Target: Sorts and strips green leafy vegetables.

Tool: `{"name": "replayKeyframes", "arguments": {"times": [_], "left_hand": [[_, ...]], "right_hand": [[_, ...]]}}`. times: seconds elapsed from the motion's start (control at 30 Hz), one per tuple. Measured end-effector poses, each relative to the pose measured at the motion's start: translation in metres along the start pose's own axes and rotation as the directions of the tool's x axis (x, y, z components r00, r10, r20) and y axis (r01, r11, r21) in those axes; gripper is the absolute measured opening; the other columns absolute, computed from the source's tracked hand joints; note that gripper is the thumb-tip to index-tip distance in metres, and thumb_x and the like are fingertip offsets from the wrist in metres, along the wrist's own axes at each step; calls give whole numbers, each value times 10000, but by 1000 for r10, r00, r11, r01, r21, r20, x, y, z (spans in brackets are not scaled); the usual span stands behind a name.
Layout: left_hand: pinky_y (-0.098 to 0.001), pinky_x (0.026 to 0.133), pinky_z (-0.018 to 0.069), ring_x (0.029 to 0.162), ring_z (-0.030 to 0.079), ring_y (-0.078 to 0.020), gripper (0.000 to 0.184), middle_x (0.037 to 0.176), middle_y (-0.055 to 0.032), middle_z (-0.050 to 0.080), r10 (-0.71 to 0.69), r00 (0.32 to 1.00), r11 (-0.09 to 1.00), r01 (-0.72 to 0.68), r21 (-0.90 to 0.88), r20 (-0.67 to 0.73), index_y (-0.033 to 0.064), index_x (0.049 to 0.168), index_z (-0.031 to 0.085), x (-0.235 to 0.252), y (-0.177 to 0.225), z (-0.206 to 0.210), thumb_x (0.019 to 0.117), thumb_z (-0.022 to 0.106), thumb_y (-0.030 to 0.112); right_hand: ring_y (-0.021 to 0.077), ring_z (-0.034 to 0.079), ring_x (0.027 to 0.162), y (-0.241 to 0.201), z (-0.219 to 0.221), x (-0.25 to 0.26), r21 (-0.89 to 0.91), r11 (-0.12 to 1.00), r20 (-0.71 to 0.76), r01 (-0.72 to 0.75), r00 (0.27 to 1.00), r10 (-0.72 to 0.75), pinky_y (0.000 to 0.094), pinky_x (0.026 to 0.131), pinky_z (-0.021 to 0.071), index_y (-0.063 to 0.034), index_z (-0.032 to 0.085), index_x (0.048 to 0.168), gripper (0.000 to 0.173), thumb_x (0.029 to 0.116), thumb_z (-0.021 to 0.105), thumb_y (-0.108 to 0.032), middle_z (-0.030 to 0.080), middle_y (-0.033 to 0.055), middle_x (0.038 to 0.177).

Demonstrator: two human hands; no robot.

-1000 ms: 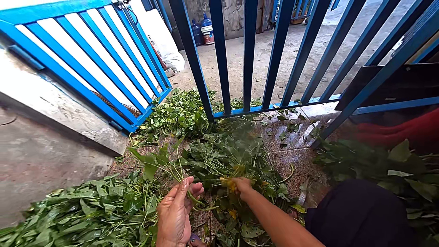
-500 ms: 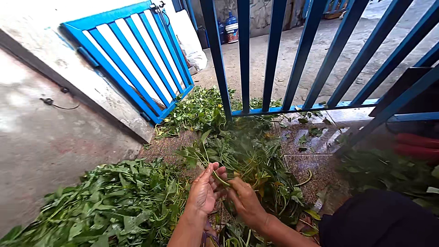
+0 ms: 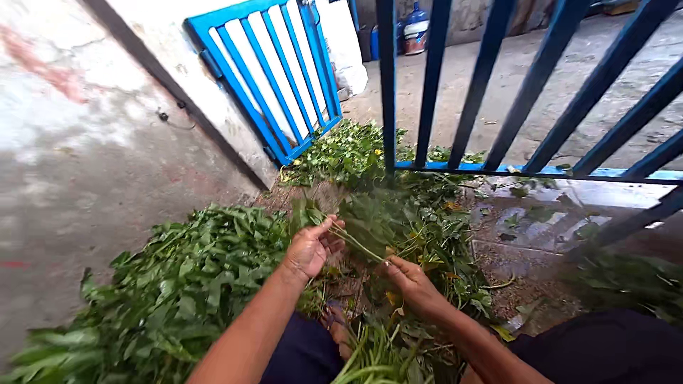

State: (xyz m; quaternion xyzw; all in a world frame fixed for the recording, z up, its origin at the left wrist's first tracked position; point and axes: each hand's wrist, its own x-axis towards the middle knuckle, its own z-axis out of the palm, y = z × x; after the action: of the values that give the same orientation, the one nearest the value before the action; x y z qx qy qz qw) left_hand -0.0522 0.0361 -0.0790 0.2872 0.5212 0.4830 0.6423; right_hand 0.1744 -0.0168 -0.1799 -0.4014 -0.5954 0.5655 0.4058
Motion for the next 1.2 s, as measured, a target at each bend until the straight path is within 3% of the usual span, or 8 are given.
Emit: {"name": "replayKeyframes", "arguments": {"times": [0.2, 0.33, 0.43, 0.53, 0.7, 0.9, 1.0, 1.2], "left_hand": [[-441, 853, 622, 973, 735, -271, 309, 1119, -158, 727, 127, 975, 991, -133, 19, 182, 107, 1227, 665, -113, 10, -112, 952, 693, 244], [-573, 1014, 536, 1192, 652, -413, 700, 1294, -230, 666, 95, 912, 995, -90, -30, 398, 138, 1469, 545, -189, -31, -199, 863, 800, 378], [-536, 993, 552, 1166, 660, -393, 862, 1289, -244, 658, 83, 955, 997, -80, -22, 284, 153, 1535, 473, -231, -54, -234, 819, 816, 488], [-481, 914, 598, 1091, 709, -339, 772, 1199, -197, 715, 200, 959, 946, -135, 294, -203, 87, 1423, 544, -258, -46, -240, 836, 806, 514], [-444, 1043, 553, 1241, 642, -291, 435, 1312, -88, 690, 528, 841, 499, -195, 844, -117, 108, 1258, 703, -269, -11, -181, 949, 690, 414], [-689, 1178, 252, 1439, 451, -329, 748, 1457, -65, 592, 96, 995, 107, -48, 993, 37, 153, 1428, 603, -255, -50, -144, 866, 695, 638], [-757, 1162, 174, 1343, 545, -310, 1016, 1344, -41, 657, 141, 990, 88, 2, 996, -15, 139, 1437, 568, -258, -62, -147, 657, 797, 749], [-743, 1179, 150, 1236, 609, -367, 1011, 1258, -118, 688, 41, 996, 42, 78, 996, -80, 77, 1433, 559, -268, -61, -138, 646, 881, 622]], "right_hand": [[4, 474, 627, -15, 31, -10, 48, 997, 574, 53, 816, -72, 186, 584, 404, -95, 669, 998, 356, 1113, 408, -308, 550, -57, 751], [160, 588, 753, -13, 65, -5, -109, 976, 825, 187, 565, -16, 380, 707, 479, -34, 672, 983, 436, 1116, 381, -329, 622, 74, 820], [233, 589, 781, -18, 80, 5, -189, 960, 907, 206, 412, 90, 463, 731, 459, 8, 655, 938, 424, 1102, 383, -273, 604, 124, 811], [185, 551, 746, -19, 86, 16, -222, 963, 937, 155, 306, 167, 416, 706, 442, 6, 656, 919, 401, 1098, 400, -245, 590, 95, 801], [154, 531, 726, -22, 91, 26, -249, 957, 943, 152, 263, 203, 390, 688, 429, -10, 664, 912, 388, 1091, 405, -236, 583, 70, 793], [244, 599, 819, -31, 89, 23, -275, 930, 944, 242, 251, 214, 474, 770, 464, 31, 677, 970, 403, 1095, 401, -234, 633, 147, 859], [261, 599, 824, -32, 87, 21, -287, 923, 940, 255, 261, 220, 491, 766, 458, 25, 667, 971, 407, 1098, 393, -248, 619, 151, 849], [263, 574, 781, -32, 92, 16, -340, 902, 925, 266, 267, 270, 501, 726, 437, -5, 642, 903, 436, 1095, 378, -295, 574, 127, 786]]}}
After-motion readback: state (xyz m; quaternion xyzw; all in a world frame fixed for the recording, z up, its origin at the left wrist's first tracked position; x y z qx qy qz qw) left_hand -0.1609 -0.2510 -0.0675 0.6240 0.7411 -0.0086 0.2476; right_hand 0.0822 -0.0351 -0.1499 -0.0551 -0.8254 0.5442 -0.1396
